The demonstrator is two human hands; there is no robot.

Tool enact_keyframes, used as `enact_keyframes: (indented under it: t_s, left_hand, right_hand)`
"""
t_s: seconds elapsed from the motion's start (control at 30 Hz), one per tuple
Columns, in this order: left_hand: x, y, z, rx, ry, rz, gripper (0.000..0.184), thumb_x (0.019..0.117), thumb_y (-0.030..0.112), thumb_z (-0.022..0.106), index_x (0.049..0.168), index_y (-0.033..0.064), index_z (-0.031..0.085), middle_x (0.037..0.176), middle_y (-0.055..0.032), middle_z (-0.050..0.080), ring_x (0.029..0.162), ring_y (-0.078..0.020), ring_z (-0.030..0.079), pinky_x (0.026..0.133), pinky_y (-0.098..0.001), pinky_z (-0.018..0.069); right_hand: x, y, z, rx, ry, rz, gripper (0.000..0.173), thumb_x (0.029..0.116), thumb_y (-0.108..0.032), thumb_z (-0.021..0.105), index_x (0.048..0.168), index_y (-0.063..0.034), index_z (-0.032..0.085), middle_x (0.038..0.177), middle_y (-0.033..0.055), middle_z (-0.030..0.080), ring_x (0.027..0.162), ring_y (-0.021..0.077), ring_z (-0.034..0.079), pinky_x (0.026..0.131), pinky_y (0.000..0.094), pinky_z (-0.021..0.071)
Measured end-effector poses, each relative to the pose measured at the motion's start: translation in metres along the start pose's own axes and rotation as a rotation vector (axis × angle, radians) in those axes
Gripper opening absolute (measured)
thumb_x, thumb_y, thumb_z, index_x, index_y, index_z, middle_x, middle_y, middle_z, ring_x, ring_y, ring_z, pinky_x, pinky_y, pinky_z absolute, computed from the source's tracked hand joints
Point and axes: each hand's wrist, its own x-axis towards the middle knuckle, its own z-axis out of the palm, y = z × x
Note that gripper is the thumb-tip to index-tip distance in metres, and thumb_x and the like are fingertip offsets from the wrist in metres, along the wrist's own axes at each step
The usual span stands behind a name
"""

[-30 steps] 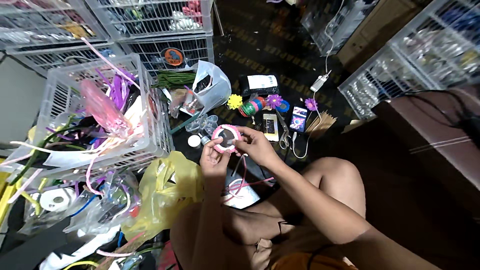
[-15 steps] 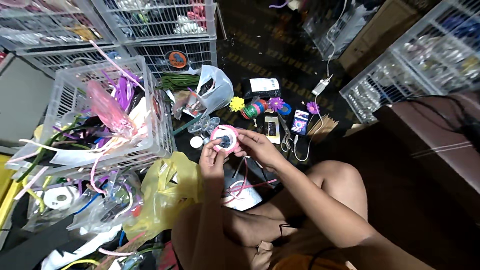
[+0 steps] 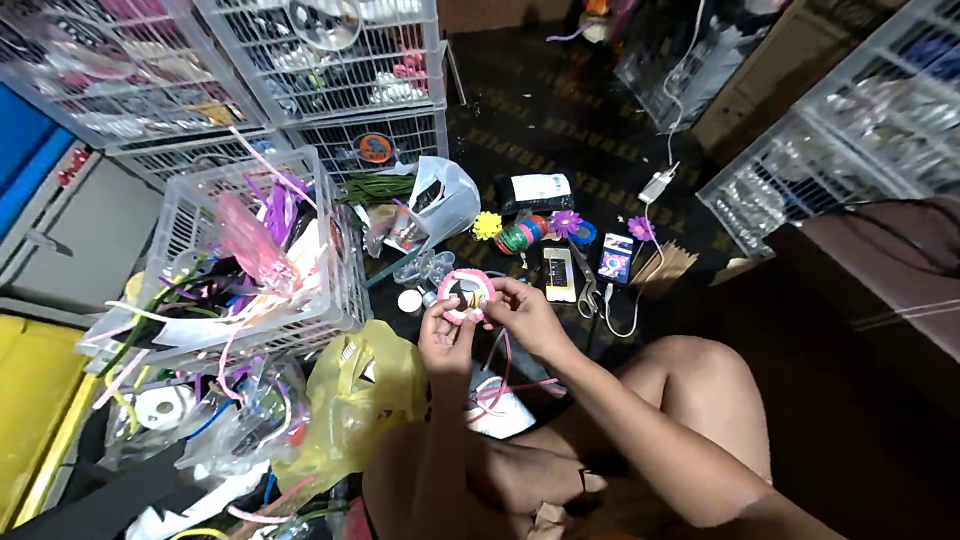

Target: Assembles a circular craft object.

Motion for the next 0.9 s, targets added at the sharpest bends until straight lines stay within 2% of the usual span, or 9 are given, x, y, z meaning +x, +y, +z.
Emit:
enact_keyframes:
  t_s: [0.07,0.13,0.2,0.3,0.43,0.53,0.67,0.77,0.9]
  left_hand:
    - [0.001,-0.001,-0.001,-0.009,0.006,-0.010,0.036,0.0855,-0.015,0.065,0.119,-0.0049,0.056,0.107,-0.0068,0.071,0.094,-0.0116,0.072,0.086,-0.0305,0.0620]
    - [0.002,-0.001,-0.003,-0.023,0.018,-0.052,0.036,0.0895,-0.011,0.061,0.123,-0.0033,0.052,0.107,-0.0069,0.068,0.088,-0.0121,0.071,0.081,-0.0305,0.0623]
    - [0.004,0.000,-0.008,-0.044,0.039,-0.141,0.040,0.0964,-0.006,0.055,0.133,0.0006,0.042,0.107,-0.0093,0.071,0.090,-0.0159,0.073,0.081,-0.0345,0.0623]
    - [0.007,0.007,-0.006,-0.045,0.149,-0.310,0.051,0.0997,-0.006,0.056,0.146,0.0023,0.037,0.098,-0.0145,0.073,0.080,-0.0198,0.075,0.073,-0.0343,0.0647]
    - [0.007,0.005,-0.005,-0.001,0.201,-0.365,0.027,0.1018,-0.004,0.055,0.129,-0.0059,0.055,0.088,-0.0107,0.074,0.074,-0.0154,0.075,0.070,-0.0312,0.0644]
    - [0.007,0.003,-0.006,-0.001,0.209,-0.369,0.025,0.1027,-0.002,0.054,0.128,-0.0066,0.056,0.089,-0.0110,0.074,0.075,-0.0152,0.075,0.072,-0.0311,0.0642]
    - [0.007,0.007,-0.005,-0.014,0.187,-0.416,0.034,0.0992,-0.003,0.060,0.132,-0.0055,0.055,0.098,-0.0116,0.072,0.081,-0.0149,0.073,0.075,-0.0314,0.0631]
    - [0.007,0.008,-0.005,-0.059,0.148,-0.459,0.038,0.0940,-0.009,0.064,0.131,-0.0045,0.056,0.103,-0.0123,0.073,0.086,-0.0163,0.073,0.078,-0.0314,0.0629]
    - [0.007,0.009,-0.007,-0.154,0.128,-0.519,0.032,0.0967,-0.008,0.061,0.128,-0.0030,0.056,0.105,-0.0125,0.071,0.091,-0.0178,0.072,0.082,-0.0332,0.0622]
  right_hand:
    - [0.001,0.001,0.000,0.001,-0.003,0.002,0.025,0.0973,-0.002,0.064,0.121,0.0030,0.063,0.090,0.0077,0.069,0.073,0.0099,0.068,0.072,0.0267,0.0610]
    - [0.004,0.003,-0.003,-0.029,-0.011,-0.006,0.025,0.0981,-0.004,0.064,0.122,0.0020,0.064,0.090,0.0073,0.070,0.073,0.0091,0.068,0.072,0.0262,0.0603]
    - [0.007,0.003,-0.008,-0.090,-0.032,-0.006,0.026,0.0995,-0.007,0.064,0.124,0.0000,0.065,0.093,0.0075,0.071,0.074,0.0091,0.068,0.072,0.0265,0.0598]
    - [0.011,0.006,-0.013,-0.161,-0.070,0.000,0.029,0.1015,-0.010,0.062,0.129,-0.0022,0.065,0.098,0.0086,0.071,0.077,0.0096,0.068,0.073,0.0275,0.0596]
    - [0.011,0.011,-0.010,-0.123,-0.126,0.073,0.039,0.1027,-0.010,0.060,0.141,-0.0040,0.056,0.104,0.0114,0.069,0.079,0.0125,0.069,0.075,0.0291,0.0599]
    - [0.007,0.013,-0.006,-0.032,-0.160,0.113,0.055,0.0981,-0.003,0.065,0.150,-0.0061,0.047,0.106,0.0125,0.069,0.080,0.0137,0.070,0.075,0.0287,0.0605]
    - [0.006,0.018,-0.007,-0.022,-0.201,0.059,0.068,0.0935,0.003,0.067,0.155,-0.0084,0.041,0.119,0.0144,0.068,0.087,0.0151,0.071,0.082,0.0308,0.0612]
    - [0.006,0.019,-0.009,-0.049,-0.203,0.031,0.068,0.0928,0.005,0.066,0.155,-0.0085,0.042,0.115,0.0142,0.069,0.086,0.0158,0.071,0.082,0.0322,0.0610]
    - [0.004,0.021,-0.009,-0.019,-0.175,-0.026,0.067,0.0938,0.004,0.065,0.155,-0.0081,0.042,0.105,0.0120,0.070,0.083,0.0149,0.070,0.080,0.0323,0.0613]
